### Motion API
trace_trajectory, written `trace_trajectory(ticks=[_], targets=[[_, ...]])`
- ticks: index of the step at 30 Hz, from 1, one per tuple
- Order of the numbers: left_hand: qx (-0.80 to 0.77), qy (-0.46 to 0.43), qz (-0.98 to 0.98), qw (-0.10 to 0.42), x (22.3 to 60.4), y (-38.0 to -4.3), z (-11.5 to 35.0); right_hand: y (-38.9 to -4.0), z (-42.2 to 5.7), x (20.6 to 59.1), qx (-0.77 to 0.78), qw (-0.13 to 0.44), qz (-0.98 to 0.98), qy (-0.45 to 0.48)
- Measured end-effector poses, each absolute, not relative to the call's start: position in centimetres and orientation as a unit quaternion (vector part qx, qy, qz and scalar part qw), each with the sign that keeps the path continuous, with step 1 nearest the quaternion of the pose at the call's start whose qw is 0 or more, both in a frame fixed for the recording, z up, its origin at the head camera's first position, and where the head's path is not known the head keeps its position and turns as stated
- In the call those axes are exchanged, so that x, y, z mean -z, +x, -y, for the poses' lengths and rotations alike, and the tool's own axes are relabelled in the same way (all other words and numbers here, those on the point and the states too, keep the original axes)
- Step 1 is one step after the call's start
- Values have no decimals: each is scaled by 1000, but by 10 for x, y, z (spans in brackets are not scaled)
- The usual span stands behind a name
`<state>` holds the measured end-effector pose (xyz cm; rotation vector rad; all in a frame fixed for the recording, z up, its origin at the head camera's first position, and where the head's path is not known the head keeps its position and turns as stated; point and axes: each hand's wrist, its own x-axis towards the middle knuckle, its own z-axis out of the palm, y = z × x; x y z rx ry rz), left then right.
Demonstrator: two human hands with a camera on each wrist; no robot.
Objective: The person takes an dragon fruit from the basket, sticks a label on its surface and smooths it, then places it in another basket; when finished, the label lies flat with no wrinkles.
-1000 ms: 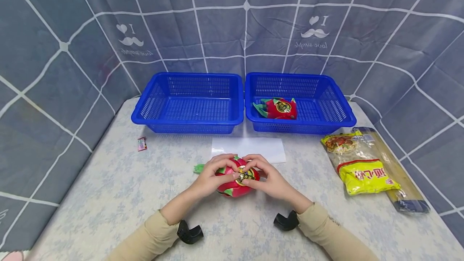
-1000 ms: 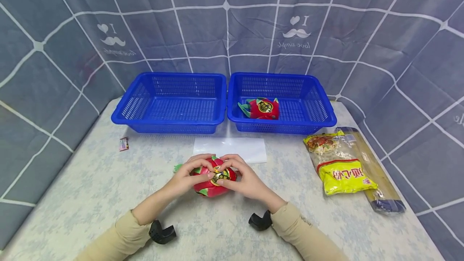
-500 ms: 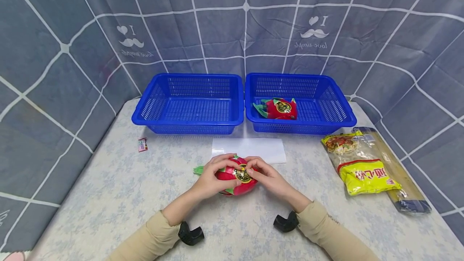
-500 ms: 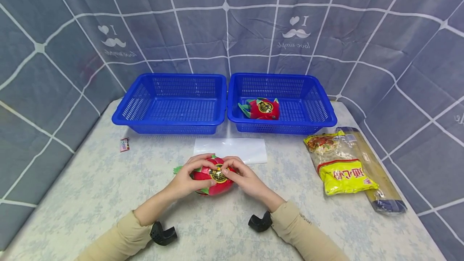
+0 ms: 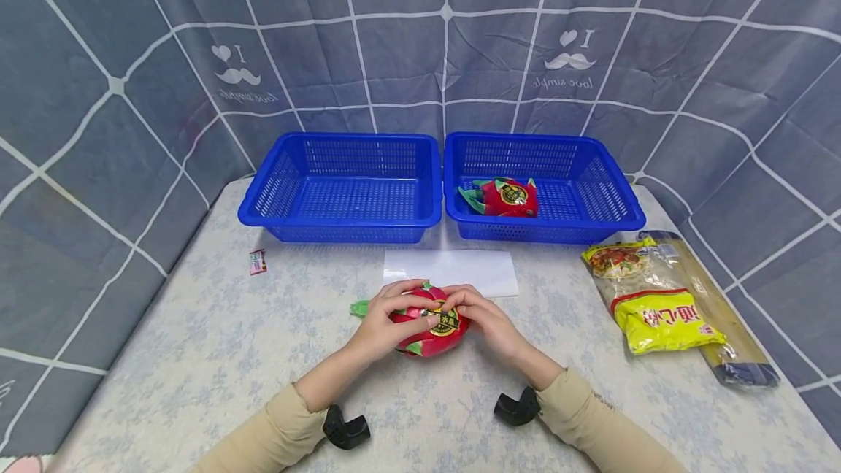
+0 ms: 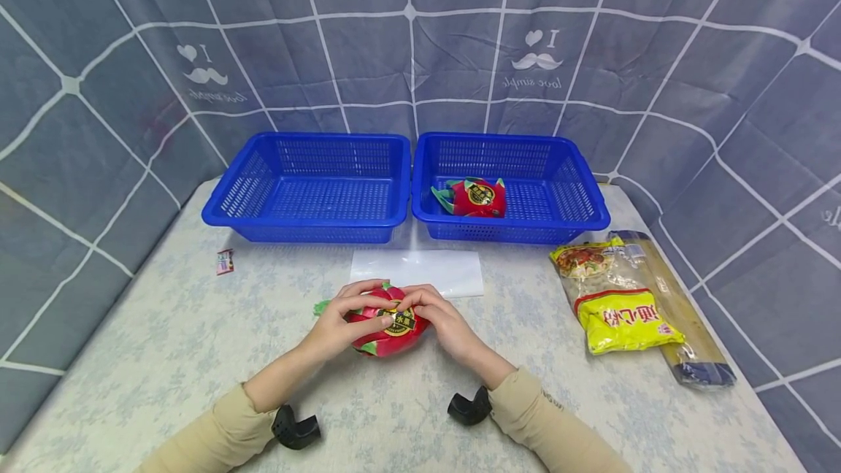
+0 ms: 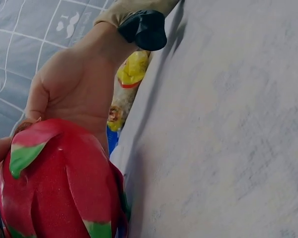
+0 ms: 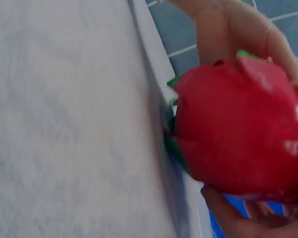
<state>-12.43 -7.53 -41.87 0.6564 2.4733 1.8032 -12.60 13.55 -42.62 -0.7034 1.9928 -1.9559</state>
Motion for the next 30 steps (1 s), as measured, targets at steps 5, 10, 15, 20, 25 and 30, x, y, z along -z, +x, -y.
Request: trace_trajectory(ticks=[5,10,15,20,25,30], targets=[[-583,210,-785,13,418,-125,76,-126,-136,426,662,123,-694,-255],[-559,228,-797,1,417,-125,76,-125,-135,430,623,90,-727,-276],[-549,238,-801,6,418,-127,78,-128,-140,433,597,81,-740,-299],[-594,222,-771,48,418,-130,81,-131,-147,432,607,104,-721,-318],[-630,211,-743,87,415,-133,83,-135,-152,432,637,141,-699,-291],[-631,211,-741,90,414,-133,84,-136,-153,432,659,154,-681,-281]])
